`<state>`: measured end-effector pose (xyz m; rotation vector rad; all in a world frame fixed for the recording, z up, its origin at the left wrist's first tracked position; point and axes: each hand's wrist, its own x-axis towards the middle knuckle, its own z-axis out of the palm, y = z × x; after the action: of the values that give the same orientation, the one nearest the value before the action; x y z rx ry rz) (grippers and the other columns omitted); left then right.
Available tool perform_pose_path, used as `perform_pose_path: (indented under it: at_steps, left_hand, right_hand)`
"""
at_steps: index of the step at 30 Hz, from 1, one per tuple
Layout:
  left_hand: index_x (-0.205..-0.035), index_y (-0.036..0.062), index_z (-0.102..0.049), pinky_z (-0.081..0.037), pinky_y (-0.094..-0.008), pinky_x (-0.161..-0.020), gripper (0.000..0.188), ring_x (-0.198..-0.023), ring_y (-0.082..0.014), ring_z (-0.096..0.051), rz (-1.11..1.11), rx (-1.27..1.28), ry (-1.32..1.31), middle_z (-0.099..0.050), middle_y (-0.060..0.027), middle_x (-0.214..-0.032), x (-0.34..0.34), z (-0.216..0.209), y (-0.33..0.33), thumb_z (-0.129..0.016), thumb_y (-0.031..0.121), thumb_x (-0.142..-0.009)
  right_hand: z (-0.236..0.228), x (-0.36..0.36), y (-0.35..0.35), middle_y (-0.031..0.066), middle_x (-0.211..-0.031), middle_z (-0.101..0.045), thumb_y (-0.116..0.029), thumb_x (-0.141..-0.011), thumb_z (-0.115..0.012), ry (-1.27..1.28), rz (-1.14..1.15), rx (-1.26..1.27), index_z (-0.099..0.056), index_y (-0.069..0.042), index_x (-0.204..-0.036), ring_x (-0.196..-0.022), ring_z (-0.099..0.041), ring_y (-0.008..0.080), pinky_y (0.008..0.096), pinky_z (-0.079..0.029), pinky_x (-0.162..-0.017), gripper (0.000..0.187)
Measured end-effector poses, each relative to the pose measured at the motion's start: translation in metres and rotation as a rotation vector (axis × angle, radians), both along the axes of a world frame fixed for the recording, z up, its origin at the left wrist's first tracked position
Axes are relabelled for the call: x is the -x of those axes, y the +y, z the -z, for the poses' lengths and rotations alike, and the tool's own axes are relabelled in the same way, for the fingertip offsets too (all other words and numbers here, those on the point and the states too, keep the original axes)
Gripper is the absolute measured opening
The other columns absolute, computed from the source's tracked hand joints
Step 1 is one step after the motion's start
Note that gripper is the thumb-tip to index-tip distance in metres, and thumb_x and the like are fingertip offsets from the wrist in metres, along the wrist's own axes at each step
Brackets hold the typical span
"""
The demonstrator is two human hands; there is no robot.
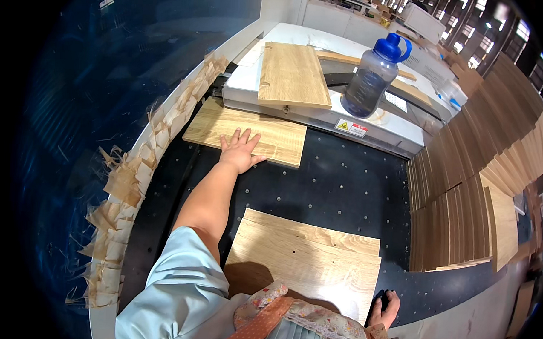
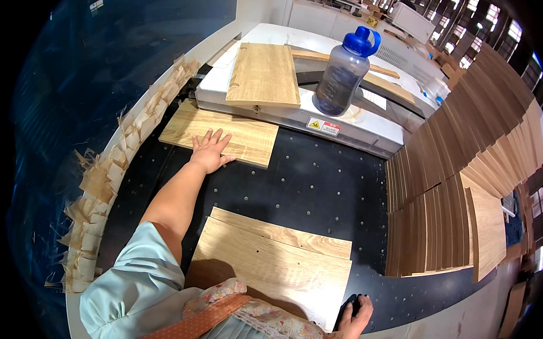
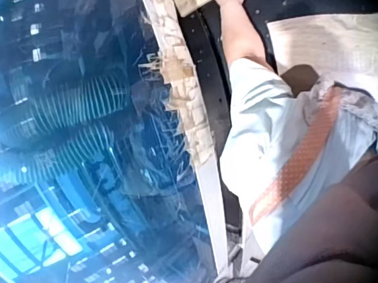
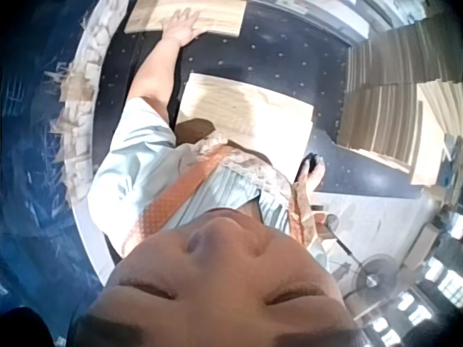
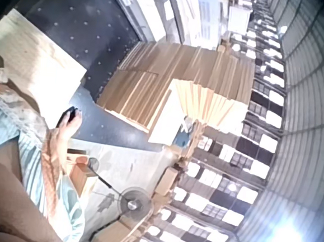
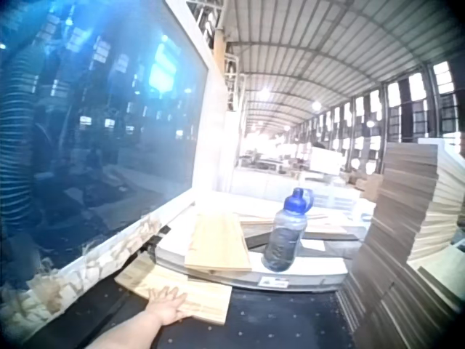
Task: The person picks up wooden panels from a stack on the floor, places them on a table to inspect and sort them, and then moves some to a different pile.
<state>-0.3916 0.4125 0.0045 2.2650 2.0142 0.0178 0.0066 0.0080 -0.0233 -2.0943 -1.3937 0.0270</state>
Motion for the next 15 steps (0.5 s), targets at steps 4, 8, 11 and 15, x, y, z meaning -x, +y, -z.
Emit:
perform_pose_path:
  at_steps: [4, 8, 11, 15]
  left_hand:
    - [-0.142, 0.0273, -0.025, -0.007, -0.0601, -0.107, 0.072, -0.139, -0.0271, -0.01, 0.009, 0.004, 0.009, -0.016, -0.0046, -0.15, -0.01, -0.008, -0.002, -0.049, 0.059, -0.082]
    - [-0.141, 0.0266, -0.027, -0.009, -0.0591, -0.107, 0.068, -0.139, -0.0264, -0.012, -0.011, -0.001, 0.025, -0.018, -0.0041, -0.15, -0.01, -0.003, -0.003, -0.051, 0.055, -0.084]
    - [-0.141, 0.0274, -0.028, -0.007, -0.0596, -0.107, 0.07, -0.139, -0.0266, -0.011, 0.005, -0.028, 0.015, -0.017, -0.0036, -0.15, -0.009, 0.001, 0.0, -0.052, 0.055, -0.082]
    - [-0.14, 0.025, -0.029, -0.014, -0.06, -0.106, 0.066, -0.138, -0.0257, -0.015, -0.005, 0.017, 0.094, -0.019, -0.0042, -0.15, -0.013, -0.003, 0.002, -0.051, 0.053, -0.084]
  right_hand:
    - [0.001, -0.002, -0.003, 0.0206, -0.11, -0.054, 0.0, -0.074, -0.06, 0.002, 0.004, -0.02, -0.053, 0.001, -0.103, -0.109, -0.048, 0.0394, 0.0442, -0.037, -0.094, 0.03]
    - [-0.001, 0.0, 0.001, 0.0193, -0.104, -0.057, 0.0, -0.072, -0.061, -0.036, -0.018, -0.074, -0.056, 0.0, -0.098, -0.105, -0.052, 0.039, 0.0443, -0.04, -0.092, 0.026]
    - [0.0, -0.001, 0.001, 0.0186, -0.103, -0.058, -0.002, -0.072, -0.062, -0.032, 0.0, -0.1, -0.057, -0.001, -0.096, -0.104, -0.053, 0.0383, 0.0435, -0.041, -0.091, 0.025]
    - [-0.001, -0.003, 0.003, 0.0176, -0.098, -0.059, -0.004, -0.071, -0.063, -0.01, -0.027, -0.154, -0.057, -0.001, -0.094, -0.101, -0.055, 0.0372, 0.0431, -0.041, -0.09, 0.024]
